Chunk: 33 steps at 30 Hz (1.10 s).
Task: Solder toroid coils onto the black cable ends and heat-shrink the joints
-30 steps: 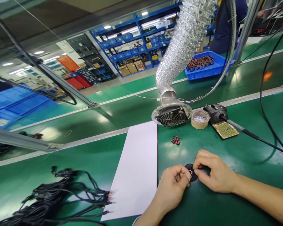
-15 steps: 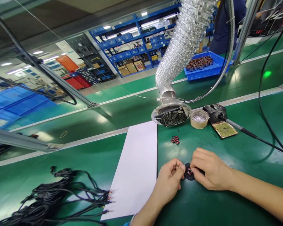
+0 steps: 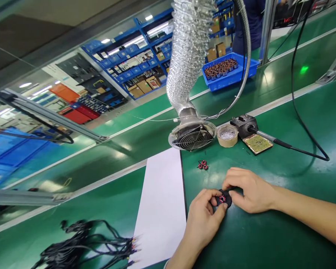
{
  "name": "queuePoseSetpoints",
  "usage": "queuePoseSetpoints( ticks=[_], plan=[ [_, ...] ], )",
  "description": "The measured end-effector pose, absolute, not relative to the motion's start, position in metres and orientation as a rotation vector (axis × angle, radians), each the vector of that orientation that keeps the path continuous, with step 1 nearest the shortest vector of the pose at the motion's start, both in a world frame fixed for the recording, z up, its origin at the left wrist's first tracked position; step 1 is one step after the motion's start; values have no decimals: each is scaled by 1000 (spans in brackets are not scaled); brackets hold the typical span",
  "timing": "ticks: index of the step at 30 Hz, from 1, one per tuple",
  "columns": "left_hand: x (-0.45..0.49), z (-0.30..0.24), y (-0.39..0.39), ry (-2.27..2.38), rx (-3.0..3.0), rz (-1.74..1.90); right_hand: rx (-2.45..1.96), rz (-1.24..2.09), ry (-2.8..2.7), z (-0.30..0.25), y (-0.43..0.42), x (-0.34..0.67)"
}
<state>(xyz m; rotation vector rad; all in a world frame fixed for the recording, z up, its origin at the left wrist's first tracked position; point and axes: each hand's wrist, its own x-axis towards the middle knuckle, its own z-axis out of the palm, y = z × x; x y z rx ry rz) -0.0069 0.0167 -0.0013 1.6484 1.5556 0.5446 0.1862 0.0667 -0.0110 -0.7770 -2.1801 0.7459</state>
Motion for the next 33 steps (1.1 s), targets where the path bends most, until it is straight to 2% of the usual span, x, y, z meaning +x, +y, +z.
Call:
queuePoseSetpoints(
  ticks=[8,12,16,21,33],
  plan=[
    [-14,0,26,1437,1600,528,-698,780,-2121,-17,61,178],
    [-22,4,25,1415,1672,511,-703,565,-2203,-21,59,173],
    [-28,4,23,1359,2055,677,-747,364,-2284,-20,57,172],
    [-31,-2,21,1325,2417,741,-703,372,-2283,-14,56,179],
    [-26,-6,14,1437,2436,773,-561,299,-2381,-16,56,184]
  ],
)
